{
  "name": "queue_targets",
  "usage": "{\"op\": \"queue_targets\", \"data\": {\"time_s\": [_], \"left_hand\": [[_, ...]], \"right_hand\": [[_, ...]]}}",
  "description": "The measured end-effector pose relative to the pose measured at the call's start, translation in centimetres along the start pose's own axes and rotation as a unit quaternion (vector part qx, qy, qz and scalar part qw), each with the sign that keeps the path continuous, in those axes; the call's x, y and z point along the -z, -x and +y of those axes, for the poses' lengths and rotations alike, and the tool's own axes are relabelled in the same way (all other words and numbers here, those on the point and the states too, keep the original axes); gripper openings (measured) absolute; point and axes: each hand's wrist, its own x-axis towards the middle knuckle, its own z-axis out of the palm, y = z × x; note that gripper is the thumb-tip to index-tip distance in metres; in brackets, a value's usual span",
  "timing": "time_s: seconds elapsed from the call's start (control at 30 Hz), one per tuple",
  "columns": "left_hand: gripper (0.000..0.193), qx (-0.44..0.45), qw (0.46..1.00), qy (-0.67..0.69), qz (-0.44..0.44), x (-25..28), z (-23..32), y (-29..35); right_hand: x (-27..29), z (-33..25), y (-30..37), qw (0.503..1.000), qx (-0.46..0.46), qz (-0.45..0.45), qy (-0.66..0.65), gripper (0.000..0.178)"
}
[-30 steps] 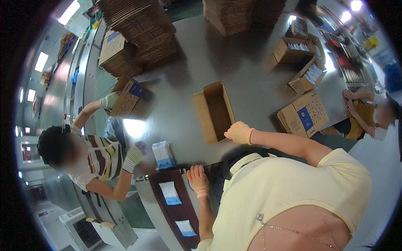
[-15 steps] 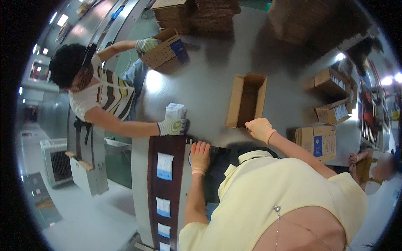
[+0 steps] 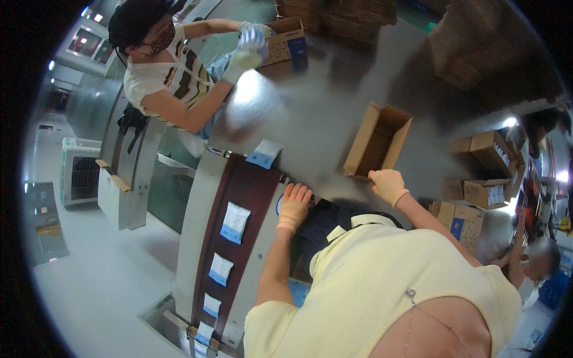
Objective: The person places small white packets into a cardboard box on a table. They then close the box flaps and move the box aside. This process is repeated with multiple boxes.
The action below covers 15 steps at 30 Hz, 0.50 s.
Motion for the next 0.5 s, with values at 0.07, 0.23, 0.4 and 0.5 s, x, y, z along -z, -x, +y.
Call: {"op": "queue_targets", "data": {"time_s": [0.07,0.23,0.4,0.5], "left_hand": [[0.032,0.001,1.000,0.002,-0.001,0.1,0.1,-0.2],[0.032,0.000,1.000,0.017,0.013,0.1,0.1,-0.1],[0.032,-0.002,1.000,0.005,0.009,0.5,0.2,-0.3],[0.033,-0.001,1.000,0.011,0.015,0.4,0.3,-0.4]], "right_hand": [[-0.4,0.1,-0.2,1.000,-0.005,0.003,-0.001,0.015],[-1.1,0.3,-0.2,1.000,0.001,0.016,-0.014,0.016],[-0.1,0.0,0.2,1.000,-0.020,-0.009,-0.018,0.015],[0.4,-0.2,0.4,1.000,-0.006,-0.014,-0.010,0.017]]}}
